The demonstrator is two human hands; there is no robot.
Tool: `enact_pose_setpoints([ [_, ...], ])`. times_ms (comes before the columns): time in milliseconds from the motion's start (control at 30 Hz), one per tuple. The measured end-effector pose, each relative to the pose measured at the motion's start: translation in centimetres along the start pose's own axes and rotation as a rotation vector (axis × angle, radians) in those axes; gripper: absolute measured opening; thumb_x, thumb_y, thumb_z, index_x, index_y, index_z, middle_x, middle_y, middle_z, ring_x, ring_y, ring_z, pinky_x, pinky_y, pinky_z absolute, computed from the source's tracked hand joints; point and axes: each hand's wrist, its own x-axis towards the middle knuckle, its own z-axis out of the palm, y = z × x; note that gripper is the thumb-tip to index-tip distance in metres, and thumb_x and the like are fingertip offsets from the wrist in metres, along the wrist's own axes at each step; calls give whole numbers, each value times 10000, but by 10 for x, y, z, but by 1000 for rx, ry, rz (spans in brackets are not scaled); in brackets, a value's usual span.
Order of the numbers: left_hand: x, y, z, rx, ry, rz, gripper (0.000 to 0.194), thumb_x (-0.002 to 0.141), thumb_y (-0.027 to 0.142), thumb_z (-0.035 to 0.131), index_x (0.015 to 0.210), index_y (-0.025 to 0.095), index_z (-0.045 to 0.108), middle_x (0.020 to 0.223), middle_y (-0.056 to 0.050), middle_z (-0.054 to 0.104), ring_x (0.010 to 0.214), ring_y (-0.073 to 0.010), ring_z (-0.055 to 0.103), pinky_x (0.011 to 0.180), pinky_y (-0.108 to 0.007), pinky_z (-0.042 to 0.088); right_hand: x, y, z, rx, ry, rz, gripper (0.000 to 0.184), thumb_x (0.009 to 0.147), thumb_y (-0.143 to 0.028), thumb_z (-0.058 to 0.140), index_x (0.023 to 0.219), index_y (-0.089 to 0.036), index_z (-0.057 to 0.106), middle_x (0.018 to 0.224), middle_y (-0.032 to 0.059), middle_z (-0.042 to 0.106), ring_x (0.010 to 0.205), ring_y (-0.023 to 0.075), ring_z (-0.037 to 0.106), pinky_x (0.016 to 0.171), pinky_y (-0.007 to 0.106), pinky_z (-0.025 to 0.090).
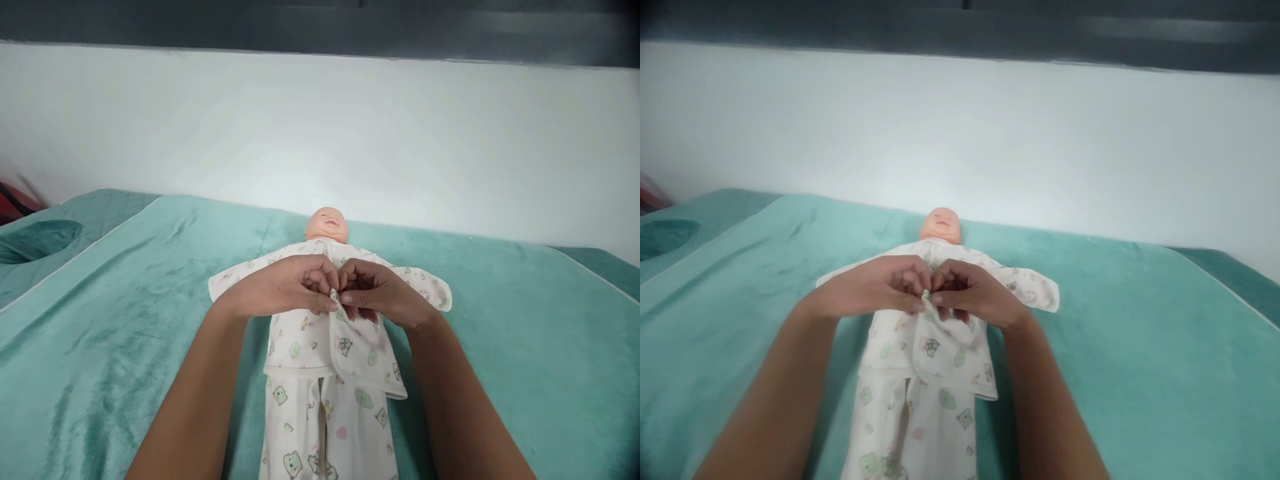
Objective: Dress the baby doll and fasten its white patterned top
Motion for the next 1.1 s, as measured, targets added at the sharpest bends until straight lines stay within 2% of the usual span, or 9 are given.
enact_pose_setpoints([
  [233,-2,2,-2,41,-34,-22,177,837,372,648,884,201,646,792,-4,648,714,-136,619,669,-263,500,1,0,2,-39,10,-20,236,873,-408,664,866,-182,595,628,-12,630,491,86,519,395,175,377],
  [300,-5,2,-6,43,-72,-39,203,841,383,641,919,197,660,796,-17,660,708,-142,626,666,-270,509,4,3,3,-74,173,-70,245,874,-424,652,851,-189,592,601,-20,608,467,87,492,403,191,366],
  [400,-12,-3,-14,15,-89,-49,254,833,404,651,974,193,650,793,-26,671,706,-146,628,672,-275,518,9,10,2,-161,605,-161,256,867,-456,642,836,-209,580,567,-43,544,490,95,462,454,211,364],
  [500,-23,-20,-14,28,86,-76,278,841,463,639,875,190,601,699,2,637,621,-132,602,621,-260,499,9,18,0,-286,794,-144,326,860,-521,617,771,-214,558,581,-31,533,543,120,467,514,244,372],
  [600,-39,-46,-3,71,332,-140,378,860,540,589,729,195,503,582,26,581,544,-125,561,558,-240,449,-2,29,1,-483,829,-99,426,871,-589,563,679,-212,515,587,-13,524,571,139,445,548,272,340],
  [667,-52,-62,9,65,395,-203,423,860,567,571,684,199,462,560,27,564,533,-126,543,540,-236,425,-16,37,6,-628,834,-40,471,886,-606,529,632,-212,486,580,0,515,585,154,435,558,284,303],
  [867,-81,-81,34,0,354,-194,413,878,562,550,711,191,479,650,25,539,580,-110,489,535,-226,347,-72,61,34,-705,721,183,536,921,-640,416,617,-205,490,575,14,497,581,171,420,553,291,272],
  [1000,-87,-78,40,4,355,-147,421,885,547,551,689,187,453,671,27,487,603,-105,444,547,-235,297,-88,65,46,-487,592,172,519,916,-648,415,706,-187,532,640,-3,461,619,154,408,550,269,300],
  [1100,-89,-74,42,-36,372,-142,409,891,513,556,674,183,450,650,31,474,597,-103,411,561,-240,286,-88,65,47,-432,584,158,497,902,-635,461,696,-184,493,650,-16,415,626,135,364,549,257,289],
])
